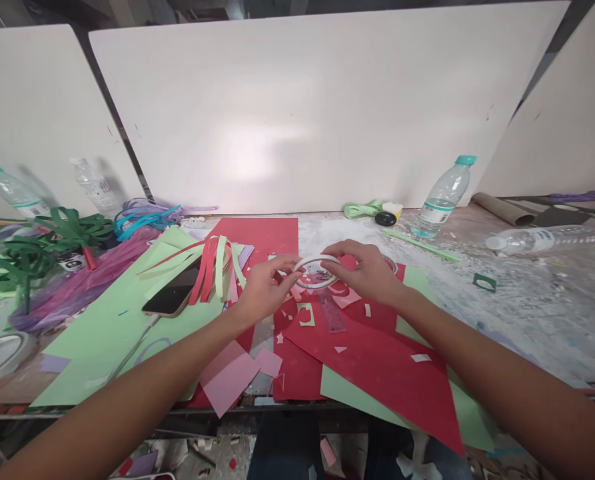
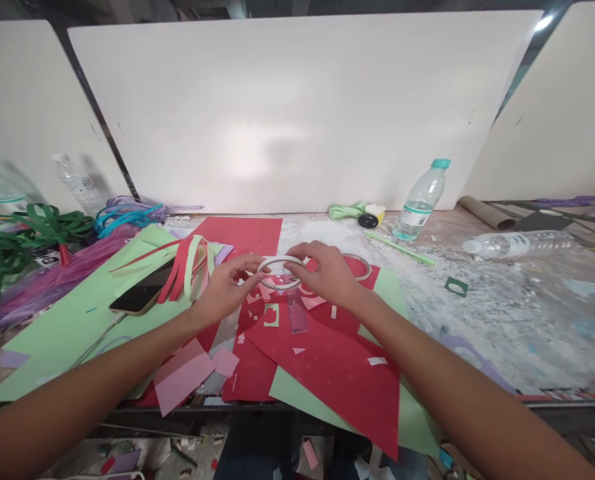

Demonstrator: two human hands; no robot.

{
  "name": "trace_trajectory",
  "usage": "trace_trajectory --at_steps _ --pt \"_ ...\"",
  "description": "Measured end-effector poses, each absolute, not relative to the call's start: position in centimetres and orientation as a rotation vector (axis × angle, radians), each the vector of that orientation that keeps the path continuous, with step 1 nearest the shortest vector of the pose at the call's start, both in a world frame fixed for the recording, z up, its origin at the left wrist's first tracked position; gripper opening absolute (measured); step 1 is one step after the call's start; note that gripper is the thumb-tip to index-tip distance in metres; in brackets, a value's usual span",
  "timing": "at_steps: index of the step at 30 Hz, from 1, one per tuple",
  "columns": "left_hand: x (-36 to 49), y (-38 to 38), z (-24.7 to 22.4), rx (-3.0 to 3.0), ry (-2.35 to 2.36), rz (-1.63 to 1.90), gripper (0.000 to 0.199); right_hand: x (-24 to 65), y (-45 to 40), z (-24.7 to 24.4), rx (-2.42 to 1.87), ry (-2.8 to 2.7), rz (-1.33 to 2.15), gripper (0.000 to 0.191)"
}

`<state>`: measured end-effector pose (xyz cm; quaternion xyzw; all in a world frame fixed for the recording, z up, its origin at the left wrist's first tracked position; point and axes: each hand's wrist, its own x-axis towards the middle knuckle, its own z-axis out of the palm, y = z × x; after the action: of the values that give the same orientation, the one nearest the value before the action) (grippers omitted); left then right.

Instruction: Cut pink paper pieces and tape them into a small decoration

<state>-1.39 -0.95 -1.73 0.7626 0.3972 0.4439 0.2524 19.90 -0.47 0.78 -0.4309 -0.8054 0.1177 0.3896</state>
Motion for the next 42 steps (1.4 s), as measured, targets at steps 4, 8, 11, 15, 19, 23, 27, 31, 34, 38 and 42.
trace_trajectory --at_steps 4,8,11,15,19,23,27,31,34,38,42 --pt "-1.9 -0.2 -1.8 1.851 1.169 1.377 0.023 19.5 -1.4 1.6 -1.034 -2.096 0.668 0.02" --pt "-2.1 0.2 -1.7 1.638 1.139 1.375 0.031 19.1 -1.9 2.1 -0.863 -2.059 1.119 0.018" --pt "-1.9 0.0 -1.6 1.616 1.104 1.302 0.032 19.0 -2.0 2.2 -0.744 -1.985 1.371 0.024" --pt "-1.8 -0.5 -1.4 1.781 1.13 1.19 0.031 18.8 -2.1 2.2 -0.712 -1.903 1.476 0.029" --pt "-1.8 -1.2 -0.9 2.047 1.189 1.311 0.037 18.8 -1.9 1.9 -0.902 -1.876 1.353 0.025" --pt "-1.7 -1.7 -0.7 2.422 1.061 1.328 0.025 18.7 -1.6 1.6 -1.017 -1.952 1.28 0.029" --pt "-1.7 -1.4 -1.0 2.541 0.964 1.265 0.018 18.4 -1.7 1.4 -0.967 -2.036 1.33 0.036" --pt "-2.0 -1.1 -1.0 2.554 0.997 1.271 0.013 18.1 -1.8 1.0 -0.972 -2.05 1.347 0.038" --pt "-2.1 -1.1 -0.9 2.58 0.994 1.266 0.014 18.0 -1.8 0.9 -0.961 -2.037 1.377 0.037" --pt "-2.0 -1.2 -0.7 2.578 1.028 1.268 0.015 18.1 -1.6 1.2 -0.998 -2.066 1.326 0.034" --pt "-2.1 -1.3 -0.5 2.573 1.1 1.246 0.015 19.8 -0.5 1.3 -1.306 -2.135 0.808 0.034"
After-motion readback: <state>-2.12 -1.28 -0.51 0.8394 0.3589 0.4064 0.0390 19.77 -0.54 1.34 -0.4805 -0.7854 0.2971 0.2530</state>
